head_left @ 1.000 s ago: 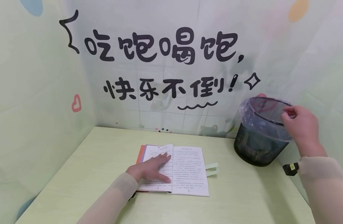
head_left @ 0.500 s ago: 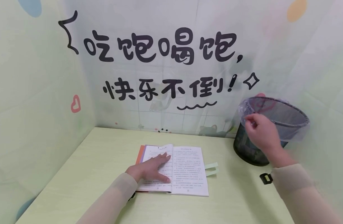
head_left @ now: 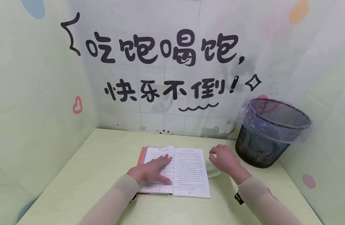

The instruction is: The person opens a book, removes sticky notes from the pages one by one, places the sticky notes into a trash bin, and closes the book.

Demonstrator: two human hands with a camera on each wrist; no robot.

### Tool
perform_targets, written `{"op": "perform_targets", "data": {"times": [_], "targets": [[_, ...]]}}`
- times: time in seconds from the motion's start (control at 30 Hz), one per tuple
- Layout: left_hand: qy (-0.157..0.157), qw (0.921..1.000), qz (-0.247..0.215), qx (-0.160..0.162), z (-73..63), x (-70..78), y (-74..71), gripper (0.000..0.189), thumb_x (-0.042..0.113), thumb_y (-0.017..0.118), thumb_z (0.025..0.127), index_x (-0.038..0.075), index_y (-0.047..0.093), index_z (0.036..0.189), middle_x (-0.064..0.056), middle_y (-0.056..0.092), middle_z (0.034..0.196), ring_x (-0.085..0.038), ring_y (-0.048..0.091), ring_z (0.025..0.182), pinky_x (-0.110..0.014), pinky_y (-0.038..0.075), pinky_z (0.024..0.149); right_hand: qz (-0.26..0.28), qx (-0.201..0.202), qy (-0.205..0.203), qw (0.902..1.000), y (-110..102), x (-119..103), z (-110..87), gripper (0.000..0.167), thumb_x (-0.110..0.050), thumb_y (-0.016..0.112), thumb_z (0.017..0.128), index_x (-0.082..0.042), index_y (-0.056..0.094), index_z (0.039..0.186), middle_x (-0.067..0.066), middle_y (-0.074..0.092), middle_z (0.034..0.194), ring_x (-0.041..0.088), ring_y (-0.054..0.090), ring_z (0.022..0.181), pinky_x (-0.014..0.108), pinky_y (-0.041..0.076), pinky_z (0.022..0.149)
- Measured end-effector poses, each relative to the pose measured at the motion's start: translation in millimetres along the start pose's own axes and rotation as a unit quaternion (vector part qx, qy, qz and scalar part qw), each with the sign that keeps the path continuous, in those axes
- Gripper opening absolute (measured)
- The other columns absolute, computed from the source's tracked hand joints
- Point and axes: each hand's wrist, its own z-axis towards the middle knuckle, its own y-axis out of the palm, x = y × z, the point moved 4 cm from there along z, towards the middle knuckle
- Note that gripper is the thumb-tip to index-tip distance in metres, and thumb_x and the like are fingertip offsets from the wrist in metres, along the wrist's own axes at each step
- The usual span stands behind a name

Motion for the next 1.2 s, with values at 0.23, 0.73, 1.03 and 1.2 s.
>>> {"op": "perform_targets", "data": {"times": [0.23, 0.73, 1.03, 1.2], "targets": [[-0.002, 1.0000, 0.000, 0.001, -1.5, 1.4, -1.2, 0.111, 0.054, 0.091, 0.085, 0.023, 0.032, 0.175, 0.000, 0.016, 0.187, -0.033, 0.013, 0.173, -0.062, 0.018, 0.139, -0.031, -0.053, 0.034, 0.9976, 35.8, -5.0, 0.8, 0.030, -0.024, 0.063, 0.104, -0.002, 0.083, 0.107, 0.013, 0.073, 0.112, 0.034, 0.066, 0.108, 0.054, 0.059, 0.099], [-0.003, 1.0000, 0.004, 0.001, -0.3, -1.0, -0.5, 0.112, 0.057, 0.090, 0.086, 0.025, 0.031, 0.175, 0.002, 0.015, 0.187, -0.034, 0.013, 0.173, -0.062, 0.017, 0.139, -0.051, -0.065, 0.017, 0.9965, 39.5, -19.8, -3.2, 0.032, -0.028, 0.064, 0.107, -0.003, 0.082, 0.098, 0.013, 0.074, 0.114, 0.034, 0.066, 0.108, 0.052, 0.059, 0.098], [-0.012, 0.9999, 0.007, 0.003, 0.0, -1.1, 0.0, 0.112, 0.057, 0.091, 0.085, 0.026, 0.032, 0.175, 0.003, 0.016, 0.187, -0.034, 0.014, 0.173, -0.063, 0.019, 0.139, -0.075, -0.037, -0.014, 0.9964, 16.1, -33.0, -2.4, 0.038, -0.032, 0.066, 0.107, 0.003, 0.082, 0.110, 0.018, 0.074, 0.125, 0.038, 0.069, 0.116, 0.053, 0.061, 0.101], [-0.012, 0.9999, 0.010, 0.005, -0.4, -0.6, 0.5, 0.112, 0.056, 0.091, 0.085, 0.026, 0.032, 0.175, 0.002, 0.016, 0.187, -0.034, 0.015, 0.173, -0.063, 0.020, 0.138, -0.111, -0.029, -0.010, 0.9933, 12.4, -41.9, -4.5, 0.043, -0.040, 0.074, 0.103, 0.002, 0.081, 0.101, 0.015, 0.074, 0.114, 0.034, 0.069, 0.104, 0.050, 0.063, 0.092]]}}
